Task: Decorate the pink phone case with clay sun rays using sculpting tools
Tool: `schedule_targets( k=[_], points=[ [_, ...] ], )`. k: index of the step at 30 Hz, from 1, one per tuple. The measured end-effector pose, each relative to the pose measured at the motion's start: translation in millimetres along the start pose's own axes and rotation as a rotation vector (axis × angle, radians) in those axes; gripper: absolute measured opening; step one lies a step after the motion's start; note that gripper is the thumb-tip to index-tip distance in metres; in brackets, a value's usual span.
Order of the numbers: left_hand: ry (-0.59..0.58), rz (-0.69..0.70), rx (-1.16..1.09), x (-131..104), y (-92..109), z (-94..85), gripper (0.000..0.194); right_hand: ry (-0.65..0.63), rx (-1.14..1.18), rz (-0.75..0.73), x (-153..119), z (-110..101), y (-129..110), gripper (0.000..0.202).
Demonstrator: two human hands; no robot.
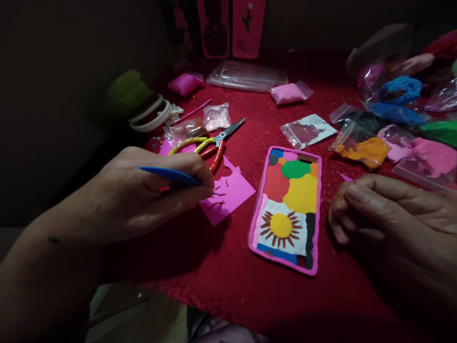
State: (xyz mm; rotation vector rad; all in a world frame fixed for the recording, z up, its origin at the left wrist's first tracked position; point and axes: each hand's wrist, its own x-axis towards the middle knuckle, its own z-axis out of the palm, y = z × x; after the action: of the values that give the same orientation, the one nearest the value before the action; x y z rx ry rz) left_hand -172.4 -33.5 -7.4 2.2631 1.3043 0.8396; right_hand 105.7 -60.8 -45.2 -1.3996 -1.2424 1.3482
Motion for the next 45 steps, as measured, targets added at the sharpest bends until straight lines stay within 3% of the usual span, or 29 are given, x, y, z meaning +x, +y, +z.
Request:
schedule_targets(
  k=[1,2,6,16,41,44,45],
  points=[
    [-0.116,0.148,0.026,1,-2,-1.7,0.007,0.000,-0.002,-0.008,0,0,0,0.027],
    [-0.140,0.193,0.064,3,-5,-4.1,0.003,0.000,-0.004,-0.015,0,0,0,0.026],
    [-0.177,0.193,0.133,8,-14,-11.1,0.007,0.011,0.002,-0.031,1,0,0,0.027],
    [-0.230,0.207,0.185,6,-12,-6.6,0.013,0.005,0.023,-0.023,3,-1,4,0.024],
    [-0.245,0.188,0.132,8,-16,-4.8,0.008,0.033,0.050,0.046,2,0,2,0.024],
    [-0.208,0.117,0.081,3,-9,0.5,0.008,0.049,0.052,0.043,2,0,2,0.024],
    [-0.123,0.031,0.068,2,-7,2.0,0.013,0.048,0.056,0.038,2,-1,3,0.023]
  ],
)
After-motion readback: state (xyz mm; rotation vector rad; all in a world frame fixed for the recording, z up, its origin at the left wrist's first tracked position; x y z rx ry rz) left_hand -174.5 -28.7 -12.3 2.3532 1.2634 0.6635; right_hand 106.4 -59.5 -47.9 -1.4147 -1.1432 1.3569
